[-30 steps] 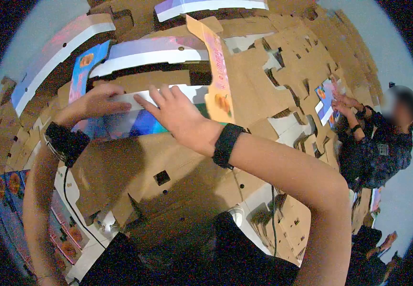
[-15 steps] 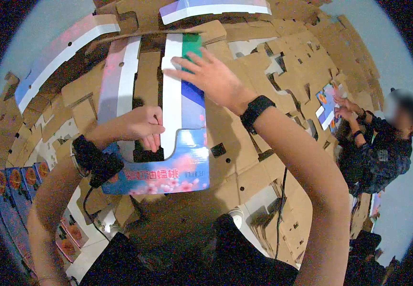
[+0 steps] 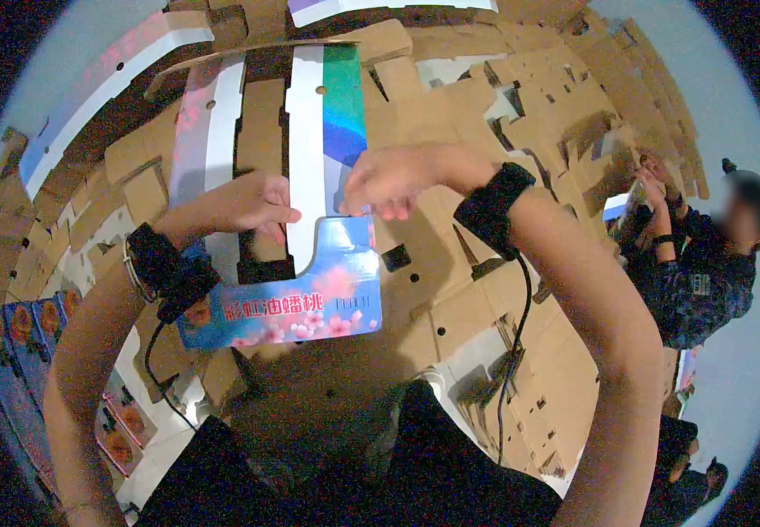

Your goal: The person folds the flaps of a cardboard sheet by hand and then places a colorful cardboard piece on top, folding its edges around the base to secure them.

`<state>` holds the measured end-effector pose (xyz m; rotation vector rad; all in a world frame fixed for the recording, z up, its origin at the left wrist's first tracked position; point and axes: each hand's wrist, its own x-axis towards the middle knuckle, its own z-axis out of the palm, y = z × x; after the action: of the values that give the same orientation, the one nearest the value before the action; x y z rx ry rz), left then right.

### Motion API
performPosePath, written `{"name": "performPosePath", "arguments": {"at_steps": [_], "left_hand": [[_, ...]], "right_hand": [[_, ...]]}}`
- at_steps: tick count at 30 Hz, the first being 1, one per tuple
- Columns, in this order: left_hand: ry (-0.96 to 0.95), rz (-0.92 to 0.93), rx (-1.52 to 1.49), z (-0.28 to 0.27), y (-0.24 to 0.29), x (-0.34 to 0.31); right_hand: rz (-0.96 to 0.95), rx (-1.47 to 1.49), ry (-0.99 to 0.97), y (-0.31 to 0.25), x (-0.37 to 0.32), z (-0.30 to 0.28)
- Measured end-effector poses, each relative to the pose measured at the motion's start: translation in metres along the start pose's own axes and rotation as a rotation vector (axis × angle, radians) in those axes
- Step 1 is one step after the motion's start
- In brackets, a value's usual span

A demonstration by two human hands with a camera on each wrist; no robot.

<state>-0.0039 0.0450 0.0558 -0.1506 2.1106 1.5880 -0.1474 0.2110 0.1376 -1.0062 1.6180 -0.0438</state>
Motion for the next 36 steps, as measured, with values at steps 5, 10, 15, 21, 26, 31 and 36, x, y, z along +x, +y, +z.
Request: {"name": "performPosePath", "arguments": {"at_steps": [5,10,15,21,26,31,36], "left_hand": [[0.062,0.056,0.138,0.006,-0.003,0.007],[0.043,-0.008,0.265,0.004,0.006,0.005],[0.027,-0.029,0.272,0.002,0.007,0.007],[0.103,-0.008,0.284,0.002,0.005,0.005],[0.07,-0.068,0.28,0.0,0.007,0.009],[0.063,-0.062,0.311,0.002,0.011,0.008],[0.041,-0.088,0.284,0.001,0.015,0.007]], "right_hand": [[-0.004,0.048,-0.04,0.017,0.006,0.002],[-0.08,0.155,-0.042,0.026,0.013,0.005],[-0.086,0.18,-0.023,0.032,0.015,0.006],[-0.107,0.157,-0.042,0.028,0.003,0.014],[-0.076,0.177,0.0,0.032,0.01,0.018],[-0.319,0.094,-0.055,0.022,0.006,0.02],[-0.292,0.066,-0.033,0.025,0.009,0.02]]}}
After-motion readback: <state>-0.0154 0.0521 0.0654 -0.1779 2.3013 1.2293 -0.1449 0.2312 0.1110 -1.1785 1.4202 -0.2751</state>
